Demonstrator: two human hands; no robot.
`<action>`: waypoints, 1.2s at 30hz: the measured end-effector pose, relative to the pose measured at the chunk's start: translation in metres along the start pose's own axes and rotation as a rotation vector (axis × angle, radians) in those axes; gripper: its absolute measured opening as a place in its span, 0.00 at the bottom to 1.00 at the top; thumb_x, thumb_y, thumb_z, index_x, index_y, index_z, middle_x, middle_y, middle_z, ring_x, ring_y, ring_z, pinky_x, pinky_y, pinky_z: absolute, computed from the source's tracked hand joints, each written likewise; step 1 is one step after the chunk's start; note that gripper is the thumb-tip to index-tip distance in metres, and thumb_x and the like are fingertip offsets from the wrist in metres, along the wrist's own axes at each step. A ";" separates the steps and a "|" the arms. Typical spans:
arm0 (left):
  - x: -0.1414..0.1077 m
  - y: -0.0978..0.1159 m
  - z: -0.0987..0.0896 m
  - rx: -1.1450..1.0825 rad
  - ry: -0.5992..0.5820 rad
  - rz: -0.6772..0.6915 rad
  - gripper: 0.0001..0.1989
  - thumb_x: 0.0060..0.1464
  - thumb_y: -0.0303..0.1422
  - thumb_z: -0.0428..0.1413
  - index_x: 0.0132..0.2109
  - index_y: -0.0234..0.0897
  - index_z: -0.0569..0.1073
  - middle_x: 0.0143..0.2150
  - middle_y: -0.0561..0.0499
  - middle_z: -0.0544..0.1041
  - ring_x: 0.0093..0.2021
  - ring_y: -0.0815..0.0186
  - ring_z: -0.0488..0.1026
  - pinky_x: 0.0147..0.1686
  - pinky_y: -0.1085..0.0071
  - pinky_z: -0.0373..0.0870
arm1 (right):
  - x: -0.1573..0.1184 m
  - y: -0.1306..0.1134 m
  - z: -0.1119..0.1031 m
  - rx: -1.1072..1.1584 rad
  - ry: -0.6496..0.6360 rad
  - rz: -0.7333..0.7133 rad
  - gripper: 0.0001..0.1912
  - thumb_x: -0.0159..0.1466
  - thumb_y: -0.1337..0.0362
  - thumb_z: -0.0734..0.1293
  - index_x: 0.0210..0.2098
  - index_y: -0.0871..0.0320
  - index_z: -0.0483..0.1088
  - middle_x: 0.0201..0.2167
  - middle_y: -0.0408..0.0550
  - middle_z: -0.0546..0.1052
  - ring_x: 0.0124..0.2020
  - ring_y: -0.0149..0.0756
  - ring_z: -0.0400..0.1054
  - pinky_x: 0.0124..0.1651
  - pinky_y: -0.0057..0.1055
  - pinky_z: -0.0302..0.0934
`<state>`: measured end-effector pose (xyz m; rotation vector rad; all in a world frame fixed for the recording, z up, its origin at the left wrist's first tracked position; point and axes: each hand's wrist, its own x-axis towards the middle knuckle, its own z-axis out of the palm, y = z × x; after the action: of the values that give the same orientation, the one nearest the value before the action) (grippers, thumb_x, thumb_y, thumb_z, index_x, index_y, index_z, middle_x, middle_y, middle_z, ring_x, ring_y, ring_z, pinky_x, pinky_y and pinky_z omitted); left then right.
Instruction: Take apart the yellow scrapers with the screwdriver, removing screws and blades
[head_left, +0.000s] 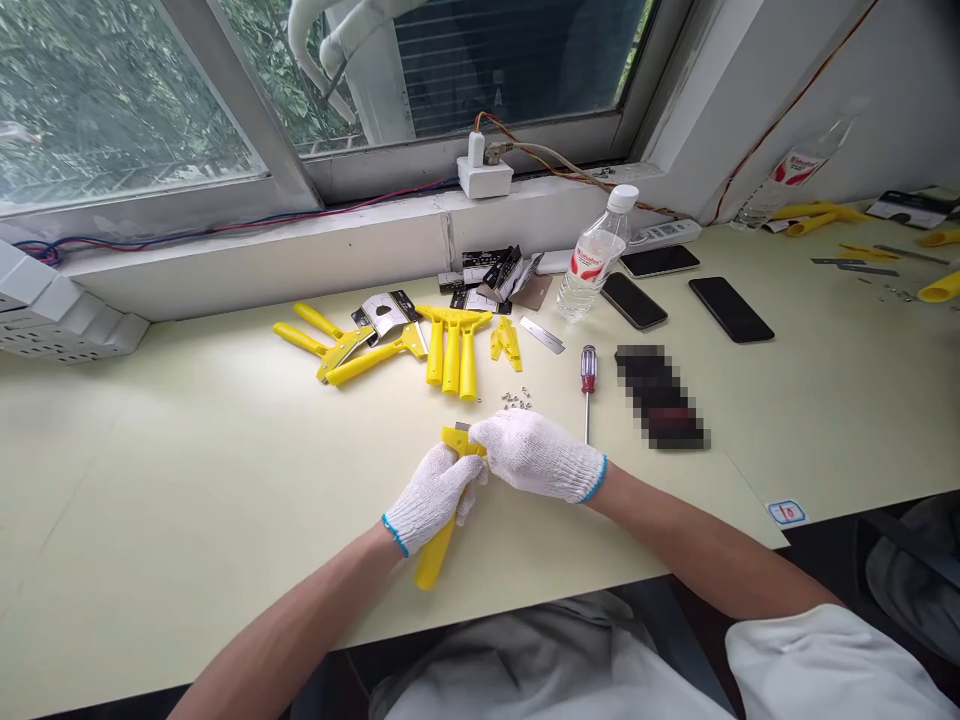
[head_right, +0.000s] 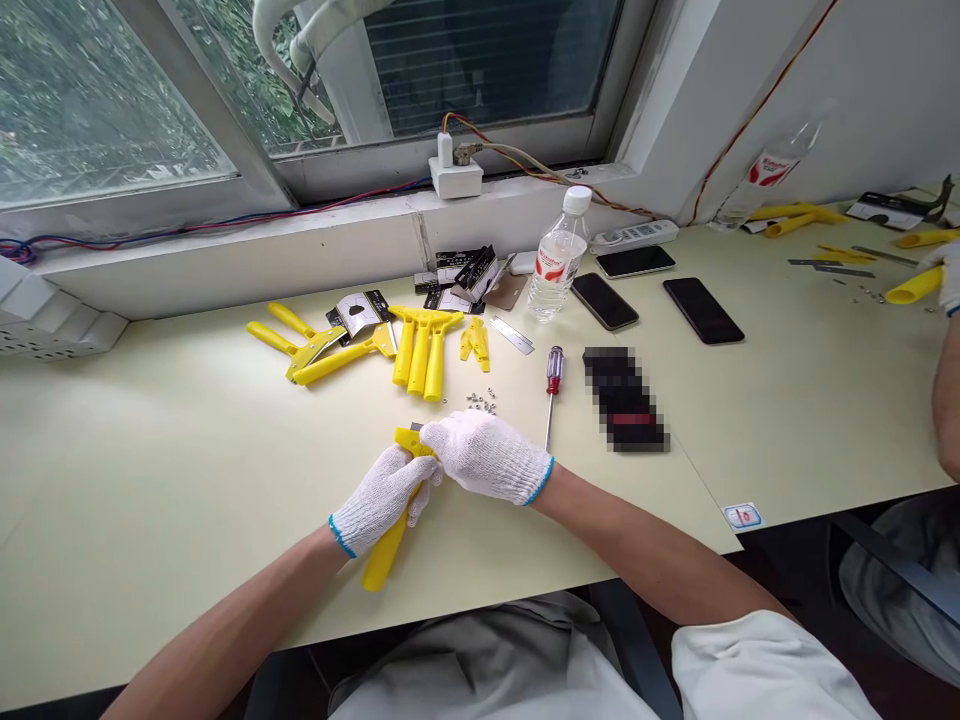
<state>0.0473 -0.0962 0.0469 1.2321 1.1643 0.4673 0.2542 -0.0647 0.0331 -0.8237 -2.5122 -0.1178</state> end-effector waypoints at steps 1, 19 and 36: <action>0.001 0.000 0.000 -0.002 0.003 0.003 0.12 0.65 0.40 0.52 0.34 0.40 0.70 0.14 0.57 0.68 0.15 0.69 0.62 0.24 0.72 0.64 | 0.002 -0.002 -0.001 -0.043 0.005 -0.034 0.05 0.75 0.71 0.63 0.41 0.56 0.66 0.30 0.46 0.75 0.29 0.39 0.69 0.36 0.36 0.61; -0.003 -0.006 -0.017 -0.176 -0.232 0.032 0.15 0.68 0.41 0.54 0.36 0.37 0.74 0.18 0.55 0.69 0.17 0.72 0.62 0.25 0.74 0.63 | -0.017 0.085 0.002 0.236 -0.098 0.628 0.13 0.63 0.71 0.69 0.48 0.58 0.75 0.36 0.49 0.83 0.34 0.38 0.76 0.38 0.31 0.62; -0.005 -0.009 -0.020 -0.350 -0.181 0.023 0.13 0.66 0.43 0.58 0.38 0.37 0.73 0.25 0.55 0.72 0.17 0.72 0.61 0.22 0.73 0.63 | -0.009 0.034 -0.048 0.840 -0.374 0.508 0.18 0.72 0.58 0.63 0.27 0.58 0.66 0.22 0.37 0.63 0.24 0.28 0.56 0.31 0.30 0.49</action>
<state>0.0252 -0.0930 0.0431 0.9618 0.8724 0.5397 0.3004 -0.0525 0.0685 -1.1130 -2.2168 1.2583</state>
